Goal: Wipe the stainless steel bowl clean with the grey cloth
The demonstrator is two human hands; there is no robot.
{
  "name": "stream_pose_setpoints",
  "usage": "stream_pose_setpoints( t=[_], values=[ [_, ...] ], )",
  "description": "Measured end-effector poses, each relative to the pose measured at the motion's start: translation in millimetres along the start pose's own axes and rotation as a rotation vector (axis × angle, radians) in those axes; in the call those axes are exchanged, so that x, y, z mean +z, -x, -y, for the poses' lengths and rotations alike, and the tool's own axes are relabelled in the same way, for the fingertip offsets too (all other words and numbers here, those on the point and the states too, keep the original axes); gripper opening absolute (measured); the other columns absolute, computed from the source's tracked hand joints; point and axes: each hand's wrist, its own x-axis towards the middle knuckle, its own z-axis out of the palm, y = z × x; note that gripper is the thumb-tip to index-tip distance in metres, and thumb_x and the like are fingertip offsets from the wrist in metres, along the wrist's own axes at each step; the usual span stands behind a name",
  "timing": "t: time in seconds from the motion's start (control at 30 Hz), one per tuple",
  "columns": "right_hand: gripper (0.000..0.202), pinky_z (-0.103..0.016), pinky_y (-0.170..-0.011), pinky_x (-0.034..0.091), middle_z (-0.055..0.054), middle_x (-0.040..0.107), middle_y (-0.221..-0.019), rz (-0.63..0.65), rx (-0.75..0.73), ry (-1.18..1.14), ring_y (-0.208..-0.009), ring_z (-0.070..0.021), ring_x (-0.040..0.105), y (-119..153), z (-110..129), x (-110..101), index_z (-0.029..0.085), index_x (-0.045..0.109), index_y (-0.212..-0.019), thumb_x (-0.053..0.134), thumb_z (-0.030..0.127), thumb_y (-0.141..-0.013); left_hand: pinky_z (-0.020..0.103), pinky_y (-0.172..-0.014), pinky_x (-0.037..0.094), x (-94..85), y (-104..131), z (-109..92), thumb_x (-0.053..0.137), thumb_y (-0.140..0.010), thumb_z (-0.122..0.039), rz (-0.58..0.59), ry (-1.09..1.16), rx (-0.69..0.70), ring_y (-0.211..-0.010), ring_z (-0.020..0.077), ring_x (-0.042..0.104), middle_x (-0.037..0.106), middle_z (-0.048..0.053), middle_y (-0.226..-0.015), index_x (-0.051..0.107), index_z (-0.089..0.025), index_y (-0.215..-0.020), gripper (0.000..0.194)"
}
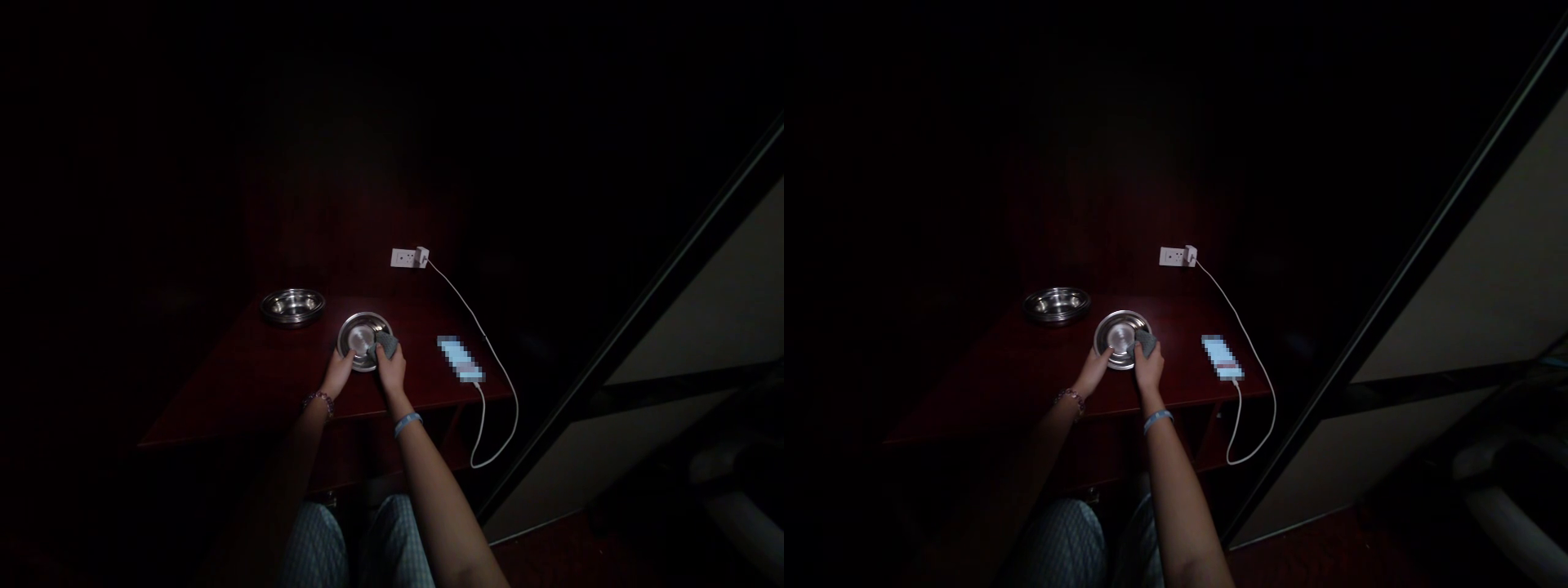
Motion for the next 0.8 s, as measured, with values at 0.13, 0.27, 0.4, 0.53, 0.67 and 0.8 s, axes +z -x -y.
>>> stream_pose_setpoints(
  t=[0.13,0.27,0.4,0.53,0.67,0.8],
  values=[
    [0.022,-0.029,-0.077,0.052,-0.009,0.074,-0.094,0.007,-0.012,-0.01,-0.086,-0.0226,0.07,0.2,-0.4,0.3,0.019,0.065,-0.098,0.063,0.034,-0.082,0.041,-0.113,0.036,0.1,0.5,-1.9,0.062,-0.076,-0.013,0.002,0.004,0.015,-0.121,0.0242,0.059,0.071,0.011,-0.115,0.065,-0.015,-0.106,0.031],
    [0.022,-0.029,-0.078,0.052,-0.009,0.074,-0.095,0.001,-0.025,-0.021,-0.087,-0.0224,0.07,0.1,-2.8,1.7,0.019,0.065,-0.099,0.062,0.034,-0.082,0.041,-0.113,0.036,0.0,1.6,-4.2,0.061,-0.076,-0.013,-0.006,-0.021,-0.011,-0.119,0.0234,0.06,0.07,0.011,-0.117,0.064,-0.015,-0.108,0.032],
    [0.026,-0.03,-0.08,0.052,-0.011,0.074,-0.099,0.004,-0.021,-0.033,-0.091,-0.0231,0.07,-1.2,-5.8,3.3,0.018,0.065,-0.102,0.062,0.035,-0.082,0.041,-0.113,0.036,-0.8,1.9,-3.7,0.061,-0.077,-0.014,-0.003,-0.027,-0.005,-0.12,0.0233,0.06,0.071,0.01,-0.113,0.064,-0.016,-0.108,0.032],
    [0.027,-0.03,-0.08,0.052,-0.011,0.074,-0.098,-0.008,-0.019,-0.028,-0.09,-0.0234,0.07,-2.1,-6.4,3.6,0.017,0.065,-0.102,0.063,0.035,-0.081,0.041,-0.112,0.037,-1.5,1.6,-2.4,0.061,-0.077,-0.015,-0.001,-0.03,0.0,-0.12,0.0236,0.06,0.073,0.009,-0.107,0.065,-0.016,-0.105,0.029],
    [0.026,-0.03,-0.079,0.053,-0.009,0.075,-0.097,-0.01,-0.036,-0.022,-0.089,-0.023,0.07,-2.2,-6.8,3.5,0.018,0.065,-0.102,0.063,0.034,-0.081,0.04,-0.112,0.036,-1.1,2.0,-2.4,0.06,-0.077,-0.015,-0.004,-0.032,0.004,-0.12,0.0227,0.059,0.072,0.009,-0.11,0.065,-0.016,-0.106,0.029],
    [0.028,-0.031,-0.079,0.053,-0.011,0.074,-0.097,-0.013,-0.032,-0.001,-0.088,-0.0242,0.07,-1.8,-6.8,3.3,0.017,0.065,-0.103,0.064,0.034,-0.081,0.04,-0.113,0.036,-0.6,2.6,-3.7,0.06,-0.076,-0.015,-0.013,-0.035,-0.008,-0.121,0.0232,0.059,0.071,0.01,-0.113,0.065,-0.015,-0.104,0.028]
  ],
)
